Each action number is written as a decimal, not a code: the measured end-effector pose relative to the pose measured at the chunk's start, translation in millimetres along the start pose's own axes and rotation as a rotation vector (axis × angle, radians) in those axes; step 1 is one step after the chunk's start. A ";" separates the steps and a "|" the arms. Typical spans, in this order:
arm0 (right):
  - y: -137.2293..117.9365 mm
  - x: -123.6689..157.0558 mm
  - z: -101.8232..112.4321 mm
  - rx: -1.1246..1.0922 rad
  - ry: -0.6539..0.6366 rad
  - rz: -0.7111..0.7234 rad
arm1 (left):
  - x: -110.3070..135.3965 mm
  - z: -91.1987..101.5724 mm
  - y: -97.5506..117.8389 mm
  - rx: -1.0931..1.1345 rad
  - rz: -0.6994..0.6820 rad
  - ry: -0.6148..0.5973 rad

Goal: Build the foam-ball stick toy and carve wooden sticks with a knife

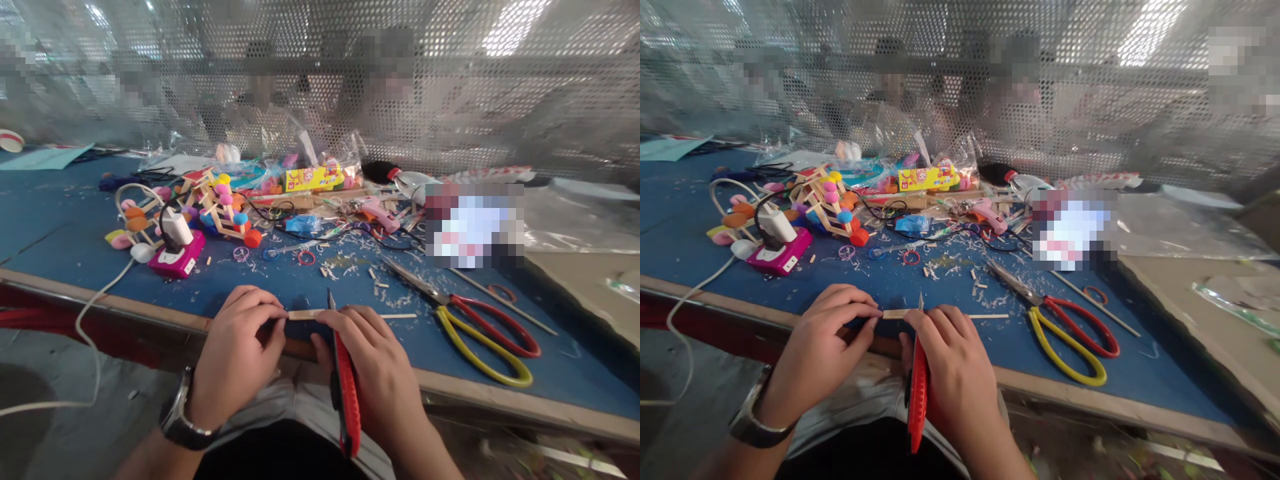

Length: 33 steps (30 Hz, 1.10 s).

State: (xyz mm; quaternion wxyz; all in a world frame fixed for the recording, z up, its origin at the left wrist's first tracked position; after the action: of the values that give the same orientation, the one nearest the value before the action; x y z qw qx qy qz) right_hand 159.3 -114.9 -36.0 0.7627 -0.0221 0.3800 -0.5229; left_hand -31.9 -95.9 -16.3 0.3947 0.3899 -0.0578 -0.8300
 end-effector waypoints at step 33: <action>0.1 1.1 -1.1 -0.028 0.014 0.016 | -3.8 0.4 -1.1 -0.025 0.015 -0.073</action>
State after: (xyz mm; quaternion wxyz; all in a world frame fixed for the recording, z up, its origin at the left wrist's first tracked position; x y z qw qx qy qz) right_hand 158.9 -115.3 -37.4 0.7639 -0.0258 0.3928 -0.5114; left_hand -31.3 -92.5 -14.1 0.4032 0.3542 -0.0648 -0.8413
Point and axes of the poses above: each hand's wrist, its own x-axis away from the middle knuckle, its own z-axis out of the back of the hand, y = z × x, the point moved 1 cm from there along -x, towards the middle knuckle, and after that the axes turned 10 degrees about -z, right-handed, at the moved point
